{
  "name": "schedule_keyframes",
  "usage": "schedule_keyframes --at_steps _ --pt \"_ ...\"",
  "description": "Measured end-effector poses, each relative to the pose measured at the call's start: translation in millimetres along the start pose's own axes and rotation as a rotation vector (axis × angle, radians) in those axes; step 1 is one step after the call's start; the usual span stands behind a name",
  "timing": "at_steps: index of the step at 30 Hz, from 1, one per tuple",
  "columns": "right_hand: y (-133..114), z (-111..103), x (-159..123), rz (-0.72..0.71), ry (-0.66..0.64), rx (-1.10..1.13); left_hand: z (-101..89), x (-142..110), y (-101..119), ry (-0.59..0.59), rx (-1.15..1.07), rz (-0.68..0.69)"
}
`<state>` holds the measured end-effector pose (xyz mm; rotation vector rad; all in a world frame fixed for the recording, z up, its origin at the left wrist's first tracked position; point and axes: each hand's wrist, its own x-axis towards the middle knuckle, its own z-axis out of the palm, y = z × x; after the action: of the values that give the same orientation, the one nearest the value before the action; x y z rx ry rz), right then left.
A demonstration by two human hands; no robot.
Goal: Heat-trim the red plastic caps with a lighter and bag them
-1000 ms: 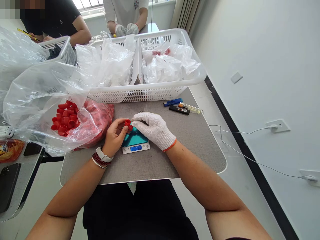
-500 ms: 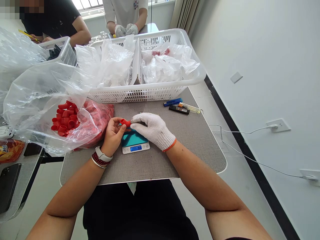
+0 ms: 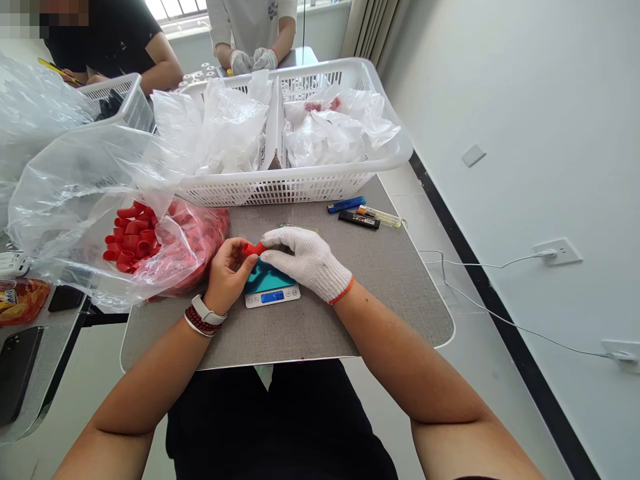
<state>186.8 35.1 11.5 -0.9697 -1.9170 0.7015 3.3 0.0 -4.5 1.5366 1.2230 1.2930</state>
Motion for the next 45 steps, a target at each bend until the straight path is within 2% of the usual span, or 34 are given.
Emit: schedule_keyframes --at_steps 8,14,23,29,34,39,45 --pt "-1.2 0.4 0.9 0.028 -0.035 0.020 -1.3 -1.1 -2.6 -0.022 0.050 0.053" --pt "-4.1 -1.7 2.2 0.017 -0.081 -0.010 -0.1 0.9 1.5 -0.016 0.105 0.166" --pt "-6.9 -1.9 1.8 0.023 -0.097 -0.009 -1.8 0.9 -0.4 -0.006 0.028 0.008" --pt "-8.3 0.2 0.2 0.020 -0.105 0.061 -5.4 1.6 6.9 -0.085 0.201 0.033" --pt "-8.2 -0.7 0.5 0.038 -0.115 0.063 -6.5 1.0 4.7 -0.090 0.199 0.049" --pt "-6.0 -1.3 1.3 0.026 -0.099 0.006 -3.8 1.6 -1.5 -0.025 0.139 0.093" --pt "-4.8 -1.4 1.8 -0.010 -0.107 -0.032 -2.4 3.8 -1.8 -0.003 0.122 0.241"
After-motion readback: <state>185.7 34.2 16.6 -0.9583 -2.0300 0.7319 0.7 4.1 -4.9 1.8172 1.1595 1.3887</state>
